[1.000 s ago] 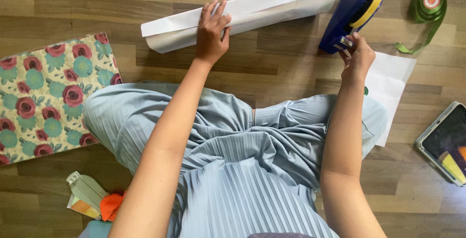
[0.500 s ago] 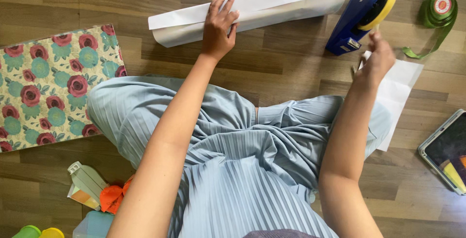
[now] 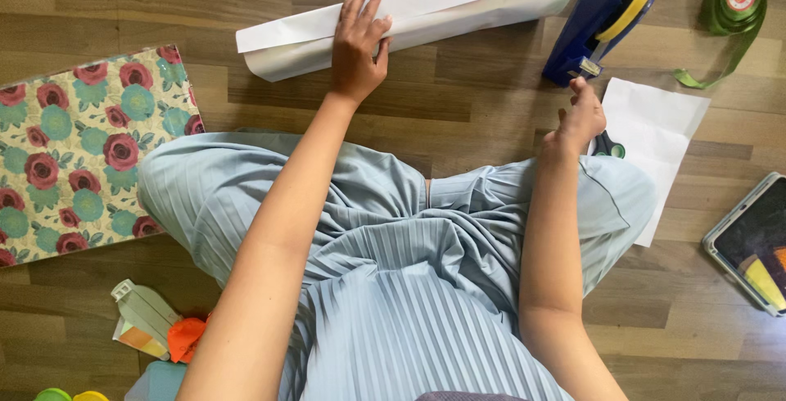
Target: The person wraps a small rectangular box with floral wrapping paper, folds the edges, and secures them with tape. They then place the wrapped box aside and begin wrapping a larger box with the same paper.
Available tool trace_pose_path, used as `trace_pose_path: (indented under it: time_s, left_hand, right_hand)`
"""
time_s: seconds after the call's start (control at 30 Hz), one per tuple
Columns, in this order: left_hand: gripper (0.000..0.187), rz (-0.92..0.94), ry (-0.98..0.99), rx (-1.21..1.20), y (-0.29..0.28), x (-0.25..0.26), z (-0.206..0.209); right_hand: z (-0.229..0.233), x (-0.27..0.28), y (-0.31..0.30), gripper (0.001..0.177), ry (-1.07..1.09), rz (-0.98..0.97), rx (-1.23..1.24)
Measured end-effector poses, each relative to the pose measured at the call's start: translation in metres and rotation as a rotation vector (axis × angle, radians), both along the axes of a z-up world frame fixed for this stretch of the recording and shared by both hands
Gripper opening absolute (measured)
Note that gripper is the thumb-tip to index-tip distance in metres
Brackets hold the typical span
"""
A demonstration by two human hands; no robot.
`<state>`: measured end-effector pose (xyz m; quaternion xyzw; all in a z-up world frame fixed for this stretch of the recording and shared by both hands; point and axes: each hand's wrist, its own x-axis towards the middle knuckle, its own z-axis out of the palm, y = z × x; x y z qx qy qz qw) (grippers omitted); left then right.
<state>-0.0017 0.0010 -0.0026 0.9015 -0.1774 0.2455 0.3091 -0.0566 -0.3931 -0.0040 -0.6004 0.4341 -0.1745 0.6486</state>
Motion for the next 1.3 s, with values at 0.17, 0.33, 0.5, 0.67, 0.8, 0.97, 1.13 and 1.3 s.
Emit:
trace_pose_path:
  time_s: [0.17,0.33,0.5,0.67,0.8,0.97,1.13,1.3]
  left_hand:
    - [0.02,-0.001,0.005,0.019,-0.001,0.001,-0.003]
    - [0.02,0.02,-0.001,-0.005,-0.004,0.003,0.003]
    - [0.022,-0.006,0.082,-0.023,-0.001,-0.001,0.003]
    - [0.024,-0.032,0.007,-0.03,0.0,0.002,-0.001]
    - [0.024,-0.071,0.012,0.009,0.006,-0.005,-0.001]
    - [0.023,-0.046,-0.029,-0.006,0.0,-0.002,0.001]
    - [0.027,-0.043,0.007,-0.023,0.002,-0.007,0.005]
    - [0.041,-0.06,0.072,-0.08,0.004,-0.008,0.013]
  right_hand:
    - [-0.049,0.015,-0.006,0.009,-0.279,0.003,-0.475]
    - [-0.04,0.009,0.009,0.007,-0.278,0.034,-0.102]
    - [-0.002,-0.02,0.102,0.01,-0.326,0.474,-0.103]
    - [0.035,-0.02,0.192,0.039,-0.404,0.793,-0.003]
    - [0.044,0.001,0.223,0.075,-0.551,0.844,0.062]
    - [0.027,0.026,0.241,0.051,-0.536,0.747,-0.019]
    - [0.015,0.034,0.242,0.043,-0.528,0.706,-0.08]
    - [0.015,0.038,0.241,0.04,-0.498,0.698,-0.134]
